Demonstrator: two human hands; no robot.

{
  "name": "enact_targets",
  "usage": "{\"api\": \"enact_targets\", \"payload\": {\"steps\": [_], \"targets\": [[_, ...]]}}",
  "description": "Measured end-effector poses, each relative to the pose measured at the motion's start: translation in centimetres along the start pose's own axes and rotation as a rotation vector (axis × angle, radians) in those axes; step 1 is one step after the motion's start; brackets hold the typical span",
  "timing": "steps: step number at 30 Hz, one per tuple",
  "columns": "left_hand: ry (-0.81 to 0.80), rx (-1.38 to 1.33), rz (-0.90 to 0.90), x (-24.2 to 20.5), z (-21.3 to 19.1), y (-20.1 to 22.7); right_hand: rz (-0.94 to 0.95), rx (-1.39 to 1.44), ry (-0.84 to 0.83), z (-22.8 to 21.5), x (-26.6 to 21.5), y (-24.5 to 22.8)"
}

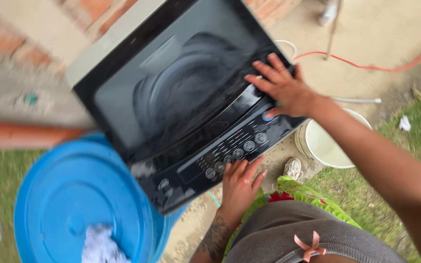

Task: Pouring water into a washing machine, starting the wash cycle, and refilling a bucket using a hose.

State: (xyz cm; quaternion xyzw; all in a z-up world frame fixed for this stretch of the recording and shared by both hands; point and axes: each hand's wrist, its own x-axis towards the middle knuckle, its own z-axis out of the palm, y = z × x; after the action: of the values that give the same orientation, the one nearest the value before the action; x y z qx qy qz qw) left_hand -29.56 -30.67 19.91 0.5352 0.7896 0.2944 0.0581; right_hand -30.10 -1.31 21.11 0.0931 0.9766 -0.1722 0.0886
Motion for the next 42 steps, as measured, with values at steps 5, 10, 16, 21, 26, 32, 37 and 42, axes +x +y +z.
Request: {"api": "enact_targets", "payload": {"steps": [5, 10, 16, 21, 26, 32, 37, 42], "targets": [[-0.195, -0.228, 0.164, 3.1, 3.9, 2.1, 0.036, 0.233, 0.507, 4.6, -6.8, 0.7], [-0.460, -0.340, 0.232, 7.2, 11.4, 5.5, 0.434, 0.607, 0.874, 15.7, -19.0, 10.6], [-0.660, -0.392, 0.025, 11.5, 27.4, 7.4, 1.333, 1.050, 0.522, 43.5, -32.7, 21.0], [-0.396, -0.354, -0.344, 15.6, 42.2, 5.0, 1.747, 1.414, 0.481, 53.5, -34.8, 20.9], [-0.189, -0.232, -0.463, 17.3, 61.0, -12.3, 1.887, 1.624, 0.366, 55.2, -30.7, 26.1], [-0.569, 0.141, -0.451, 23.3, 79.7, -29.4, 1.993, 1.785, 0.433, 56.9, -25.2, 34.8], [-0.748, 0.330, -0.034, 27.4, 94.1, -36.9, 2.073, 2.009, 0.165, 59.4, -24.3, 37.3], [-0.702, 0.496, 0.066, 31.0, 102.7, -36.7, 2.141, 1.880, -0.303, 65.1, -27.7, 34.9]]}}
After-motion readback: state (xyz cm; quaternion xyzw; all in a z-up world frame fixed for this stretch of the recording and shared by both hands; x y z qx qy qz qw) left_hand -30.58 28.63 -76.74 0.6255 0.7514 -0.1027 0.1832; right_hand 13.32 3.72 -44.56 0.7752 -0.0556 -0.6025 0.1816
